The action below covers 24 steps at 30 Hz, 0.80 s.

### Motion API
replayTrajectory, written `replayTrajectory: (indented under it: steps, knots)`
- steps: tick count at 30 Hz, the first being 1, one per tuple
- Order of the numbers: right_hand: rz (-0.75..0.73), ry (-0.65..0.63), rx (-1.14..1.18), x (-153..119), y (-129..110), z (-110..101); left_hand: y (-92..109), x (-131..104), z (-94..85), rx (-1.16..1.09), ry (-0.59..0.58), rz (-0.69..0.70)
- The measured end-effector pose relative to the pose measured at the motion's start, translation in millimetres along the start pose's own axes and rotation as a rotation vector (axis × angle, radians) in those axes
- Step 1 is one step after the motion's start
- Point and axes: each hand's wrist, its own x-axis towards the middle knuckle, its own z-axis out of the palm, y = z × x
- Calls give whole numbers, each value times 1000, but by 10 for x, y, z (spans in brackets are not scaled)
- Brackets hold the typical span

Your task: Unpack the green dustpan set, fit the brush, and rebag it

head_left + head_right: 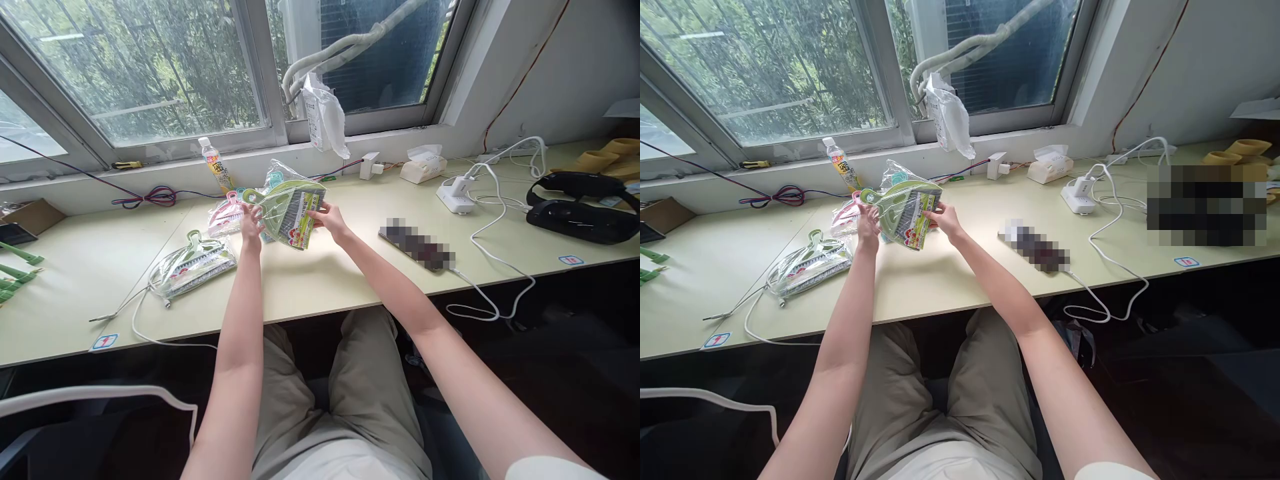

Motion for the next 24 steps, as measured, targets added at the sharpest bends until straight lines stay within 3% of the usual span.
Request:
replayTrajectory:
  steps: [5, 12, 16, 18, 20, 22, 24]
  knots:
    - [29, -95, -85, 47, 4, -126, 189, -118, -15, 174, 21, 314]
    - [11, -138, -147, 91, 4, -246, 216, -218, 47, 603, -5, 446]
    - [9, -184, -180, 98, 23, -257, 132, -146, 62, 531, -93, 375]
    - [-9, -197, -177, 105, 25, -271, 121, -92, 30, 423, -23, 318]
    - [-27, -180, -157, 118, 10, -305, 162, -60, -40, 322, 148, 275]
    - [-42, -116, -110, 137, -16, -351, 257, -65, -145, 287, 353, 238]
    - [-44, -14, -38, 161, -37, -398, 375, -105, -271, 334, 444, 215]
